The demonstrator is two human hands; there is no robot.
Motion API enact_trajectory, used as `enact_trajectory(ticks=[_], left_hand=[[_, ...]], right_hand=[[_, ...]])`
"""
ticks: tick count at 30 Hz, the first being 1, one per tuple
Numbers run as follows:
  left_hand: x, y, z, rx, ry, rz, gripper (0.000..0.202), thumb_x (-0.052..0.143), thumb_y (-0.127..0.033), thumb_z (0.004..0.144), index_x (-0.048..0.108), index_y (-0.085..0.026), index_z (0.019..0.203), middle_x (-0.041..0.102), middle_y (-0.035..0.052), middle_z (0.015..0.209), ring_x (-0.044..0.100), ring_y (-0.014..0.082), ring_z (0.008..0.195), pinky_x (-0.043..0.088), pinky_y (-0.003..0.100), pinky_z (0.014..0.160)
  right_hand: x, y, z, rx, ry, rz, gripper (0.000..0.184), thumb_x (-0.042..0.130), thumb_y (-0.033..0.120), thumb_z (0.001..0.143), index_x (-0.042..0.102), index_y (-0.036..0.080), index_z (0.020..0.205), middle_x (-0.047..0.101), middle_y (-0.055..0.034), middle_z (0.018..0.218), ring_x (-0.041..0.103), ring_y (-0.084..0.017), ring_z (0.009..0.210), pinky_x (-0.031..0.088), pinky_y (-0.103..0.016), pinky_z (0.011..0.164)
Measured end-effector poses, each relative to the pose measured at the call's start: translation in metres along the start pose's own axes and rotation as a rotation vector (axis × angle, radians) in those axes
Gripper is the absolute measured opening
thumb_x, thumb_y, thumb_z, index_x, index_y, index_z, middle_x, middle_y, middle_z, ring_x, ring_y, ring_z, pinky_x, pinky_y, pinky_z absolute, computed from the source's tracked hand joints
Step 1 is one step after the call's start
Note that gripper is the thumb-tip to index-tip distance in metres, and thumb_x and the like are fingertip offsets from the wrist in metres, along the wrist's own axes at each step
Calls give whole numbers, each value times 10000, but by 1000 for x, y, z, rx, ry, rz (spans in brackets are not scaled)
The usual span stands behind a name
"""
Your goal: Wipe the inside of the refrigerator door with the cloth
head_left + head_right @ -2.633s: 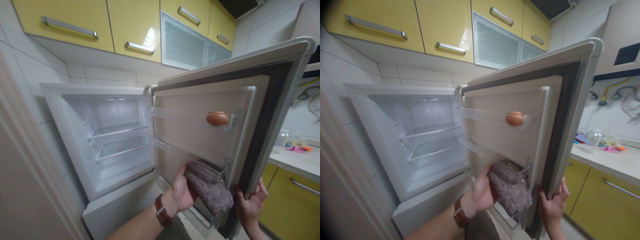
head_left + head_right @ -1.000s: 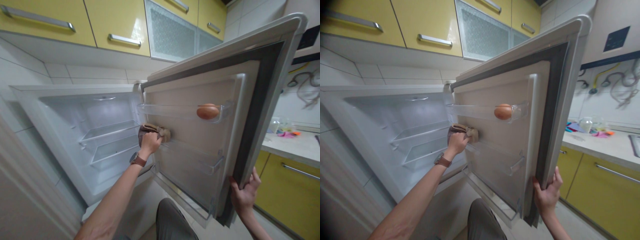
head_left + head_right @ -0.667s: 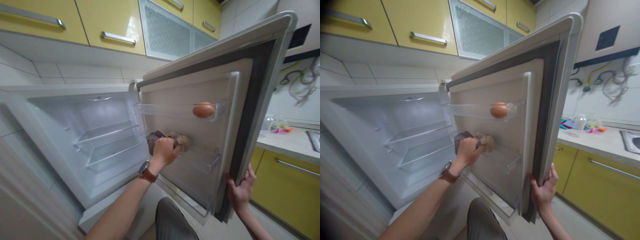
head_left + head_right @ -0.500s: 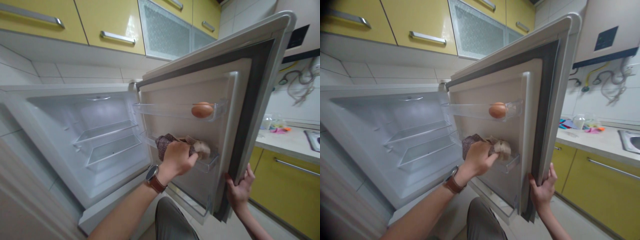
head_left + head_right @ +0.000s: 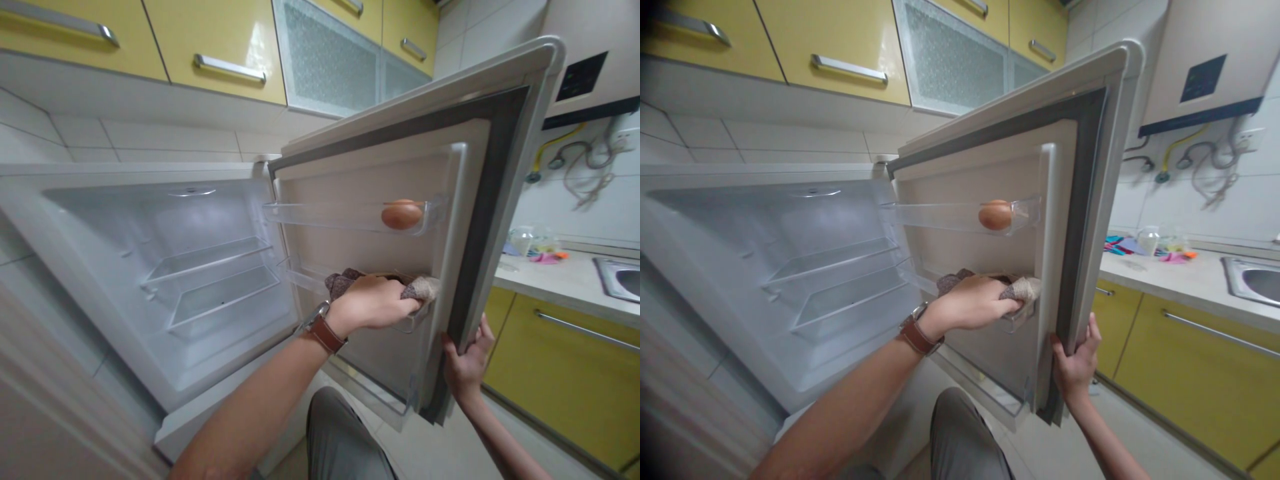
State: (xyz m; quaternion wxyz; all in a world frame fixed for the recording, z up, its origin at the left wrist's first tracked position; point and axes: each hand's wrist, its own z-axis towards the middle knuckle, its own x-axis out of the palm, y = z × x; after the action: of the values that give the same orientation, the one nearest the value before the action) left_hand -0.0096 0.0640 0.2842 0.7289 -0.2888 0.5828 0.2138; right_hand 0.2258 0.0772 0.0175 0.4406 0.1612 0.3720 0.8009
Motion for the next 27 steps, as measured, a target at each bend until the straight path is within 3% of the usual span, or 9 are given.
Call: enact_trajectory(ticks=[3, 10, 20, 24, 27], left_hand=[[-2, 5, -2, 44, -8, -62, 430, 478, -505, 986, 777, -214, 1087, 777, 83, 1205, 715, 271, 1070, 489, 319, 851], [-8, 23, -6, -14, 50, -161, 450, 529, -589, 939, 754, -200, 915, 764, 24, 928, 679, 199, 845, 424, 265, 724], [-16, 23, -3, -21, 144, -171, 412, 524, -533, 931, 780, -220, 1010, 769, 23, 927, 683, 197, 867, 469, 242, 777], [-15, 33, -1, -108, 123, -140, 425, 560, -553, 905, 796, -202, 946, 755, 36, 843, 675, 193, 804, 459, 243, 720], [-13, 53, -1, -208, 81, -80, 441, 560, -575, 905, 798, -205, 874, 726, 31, 791, 653, 179, 748, 419, 246, 655]], right_hand=[[0, -1, 0, -4, -12, -15, 1054, 607, 708, 849, 215, 143, 1649, 480, -225, 1529, 530, -377, 1373, 405, -570, 1146], [1, -3, 0, -14, -53, -86, 1084, 584, 781, 824, 272, 128, 1632, 548, -242, 1464, 570, -411, 1320, 448, -588, 1086], [-2, 2, -5, -31, -56, -32, 1069, 648, 719, 821, 271, 149, 1642, 550, -220, 1476, 577, -383, 1330, 434, -587, 1126], [-2, 5, -4, 27, -59, -50, 1129, 642, 772, 790, 280, 137, 1651, 522, -239, 1525, 526, -434, 1399, 402, -634, 1146], [-1, 4, -2, 12, -48, -37, 1118, 633, 770, 802, 268, 143, 1653, 517, -228, 1532, 525, -417, 1404, 407, -614, 1149]])
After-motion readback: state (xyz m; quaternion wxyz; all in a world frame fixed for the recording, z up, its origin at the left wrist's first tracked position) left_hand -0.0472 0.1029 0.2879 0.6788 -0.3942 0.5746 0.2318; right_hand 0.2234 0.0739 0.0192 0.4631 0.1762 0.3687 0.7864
